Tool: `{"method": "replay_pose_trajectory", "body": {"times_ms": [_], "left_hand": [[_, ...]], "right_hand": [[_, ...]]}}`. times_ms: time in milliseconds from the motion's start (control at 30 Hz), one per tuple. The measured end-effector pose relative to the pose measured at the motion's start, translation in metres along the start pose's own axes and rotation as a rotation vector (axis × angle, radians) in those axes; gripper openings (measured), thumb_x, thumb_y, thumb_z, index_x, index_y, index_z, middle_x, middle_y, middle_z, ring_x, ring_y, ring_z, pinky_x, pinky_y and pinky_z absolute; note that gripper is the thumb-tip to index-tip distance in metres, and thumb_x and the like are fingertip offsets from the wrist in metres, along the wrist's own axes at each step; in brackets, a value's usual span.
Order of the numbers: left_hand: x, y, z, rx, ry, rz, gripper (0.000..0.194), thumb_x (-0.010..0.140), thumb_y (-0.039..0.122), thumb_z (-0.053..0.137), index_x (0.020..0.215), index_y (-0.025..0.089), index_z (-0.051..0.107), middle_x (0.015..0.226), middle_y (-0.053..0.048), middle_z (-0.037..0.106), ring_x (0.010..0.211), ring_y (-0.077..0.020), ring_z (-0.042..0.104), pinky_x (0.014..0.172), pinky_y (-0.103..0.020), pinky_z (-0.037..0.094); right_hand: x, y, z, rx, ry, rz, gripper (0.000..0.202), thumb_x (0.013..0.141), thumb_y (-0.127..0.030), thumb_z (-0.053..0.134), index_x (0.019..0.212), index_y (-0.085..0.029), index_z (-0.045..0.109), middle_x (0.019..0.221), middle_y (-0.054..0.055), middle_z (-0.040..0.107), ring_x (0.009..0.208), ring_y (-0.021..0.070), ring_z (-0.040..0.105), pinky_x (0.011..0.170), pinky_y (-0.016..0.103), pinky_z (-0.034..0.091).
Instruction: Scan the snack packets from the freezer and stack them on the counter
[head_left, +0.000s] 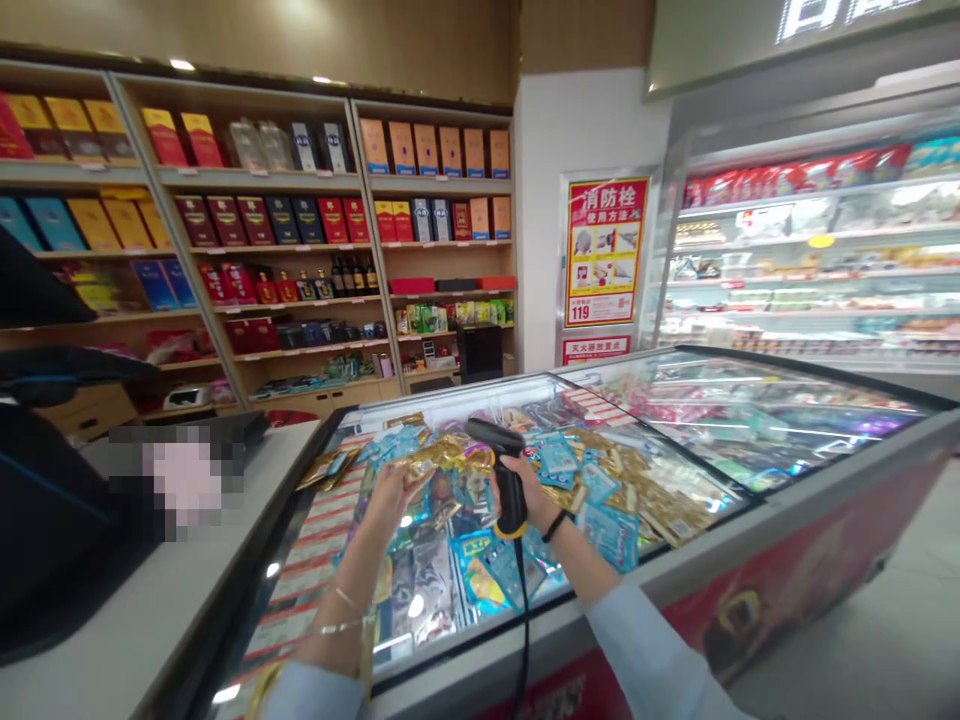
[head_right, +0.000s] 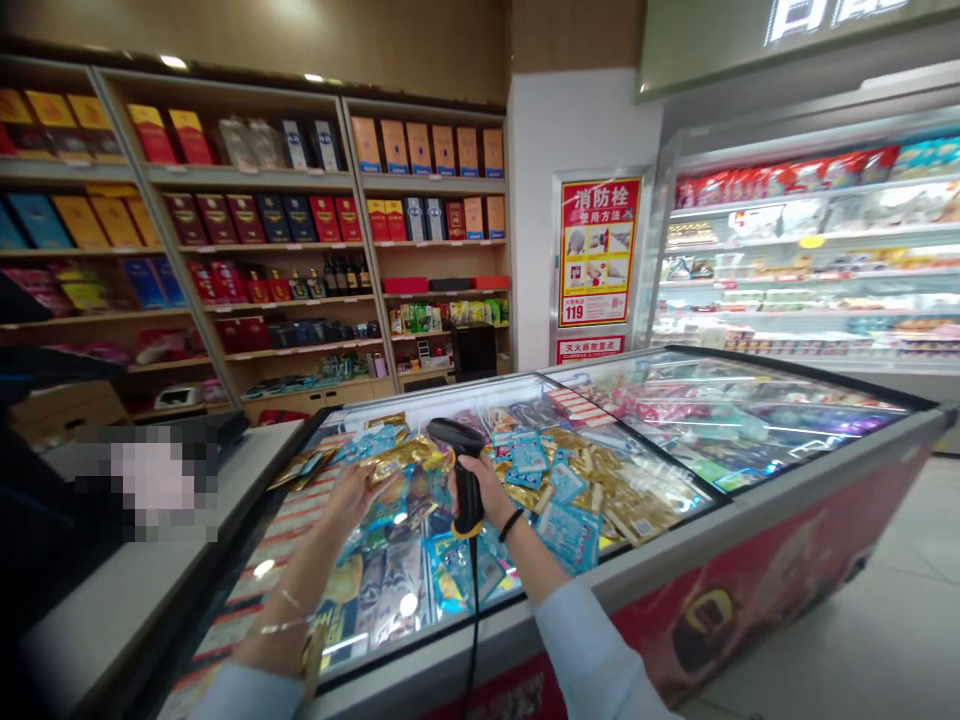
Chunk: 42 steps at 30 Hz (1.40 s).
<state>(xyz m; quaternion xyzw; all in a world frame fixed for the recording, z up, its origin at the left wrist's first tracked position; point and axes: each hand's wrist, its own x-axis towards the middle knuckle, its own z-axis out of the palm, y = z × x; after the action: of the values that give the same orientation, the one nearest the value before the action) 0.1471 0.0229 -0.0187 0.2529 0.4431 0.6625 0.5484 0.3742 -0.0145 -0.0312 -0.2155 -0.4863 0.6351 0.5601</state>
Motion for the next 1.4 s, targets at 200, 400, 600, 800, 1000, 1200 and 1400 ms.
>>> {"method": "replay_pose_trajectory", "body": {"times_ms": [200, 400, 600, 800, 1000, 1200, 1400], "left_hand": [[-0.019, -0.054, 0.077, 0.052, -0.188, 0.014, 0.029, 0.087, 0.002, 0.054, 0.11, 0.02, 0.054, 0.094, -0.004, 0.068, 0.082, -0.0155, 0.071, 0.082, -0.035, 0.062], [-0.03, -0.115, 0.138, 0.32, -0.49, 0.151, 0.041, 0.091, 0.022, 0.058, 0.132, 0.024, 0.056, 0.111, -0.009, 0.071, 0.096, -0.0197, 0.071, 0.088, -0.037, 0.059], [-0.023, -0.146, 0.148, 0.823, -0.546, 0.604, 0.033, 0.085, 0.022, 0.062, 0.118, 0.02, 0.067, 0.121, -0.012, 0.068, 0.117, -0.0241, 0.062, 0.105, -0.043, 0.047], [-0.02, -0.156, 0.136, 1.138, -0.392, 0.928, 0.031, 0.091, 0.035, 0.061, 0.117, 0.023, 0.07, 0.136, -0.014, 0.058, 0.134, -0.0347, 0.045, 0.113, -0.056, 0.036], [-0.021, -0.159, 0.14, 1.189, -0.526, 0.935, 0.04, 0.093, 0.04, 0.057, 0.128, 0.023, 0.064, 0.131, -0.013, 0.061, 0.125, -0.0307, 0.054, 0.111, -0.05, 0.04], [-0.022, -0.161, 0.143, 1.137, -0.583, 0.868, 0.055, 0.087, 0.037, 0.063, 0.139, 0.021, 0.053, 0.137, -0.016, 0.06, 0.129, -0.032, 0.054, 0.113, -0.05, 0.038], [-0.019, -0.164, 0.142, 1.069, -0.582, 0.84, 0.064, 0.083, 0.038, 0.066, 0.142, 0.018, 0.048, 0.142, -0.017, 0.057, 0.135, -0.0325, 0.05, 0.116, -0.052, 0.035]], "right_hand": [[-0.031, -0.034, -0.067, -0.003, 0.203, -0.119, 0.037, 0.076, -0.056, 0.066, 0.078, -0.02, 0.061, 0.047, -0.004, 0.057, 0.033, 0.0129, 0.052, 0.033, 0.023, 0.043], [-0.063, -0.043, -0.116, 0.061, 0.305, -0.218, 0.038, 0.074, -0.057, 0.067, 0.085, -0.02, 0.061, 0.048, -0.005, 0.057, 0.034, 0.0135, 0.05, 0.035, 0.024, 0.043], [-0.076, -0.04, -0.134, 0.125, 0.382, -0.324, 0.037, 0.074, -0.055, 0.066, 0.086, -0.021, 0.06, 0.047, -0.006, 0.052, 0.034, 0.013, 0.046, 0.033, 0.024, 0.039], [-0.076, -0.036, -0.134, 0.131, 0.39, -0.28, 0.037, 0.073, -0.055, 0.067, 0.084, -0.02, 0.061, 0.046, -0.005, 0.054, 0.033, 0.013, 0.047, 0.033, 0.023, 0.039], [-0.076, -0.036, -0.131, 0.114, 0.391, -0.252, 0.038, 0.075, -0.057, 0.063, 0.081, -0.019, 0.062, 0.046, -0.003, 0.055, 0.034, 0.0137, 0.049, 0.033, 0.023, 0.039], [-0.077, -0.037, -0.131, 0.095, 0.378, -0.261, 0.038, 0.076, -0.058, 0.062, 0.077, -0.02, 0.06, 0.045, -0.003, 0.054, 0.033, 0.0131, 0.047, 0.032, 0.023, 0.038], [-0.078, -0.038, -0.131, 0.111, 0.368, -0.257, 0.037, 0.075, -0.056, 0.064, 0.084, -0.02, 0.06, 0.047, -0.004, 0.054, 0.034, 0.0136, 0.047, 0.033, 0.024, 0.04]]}}
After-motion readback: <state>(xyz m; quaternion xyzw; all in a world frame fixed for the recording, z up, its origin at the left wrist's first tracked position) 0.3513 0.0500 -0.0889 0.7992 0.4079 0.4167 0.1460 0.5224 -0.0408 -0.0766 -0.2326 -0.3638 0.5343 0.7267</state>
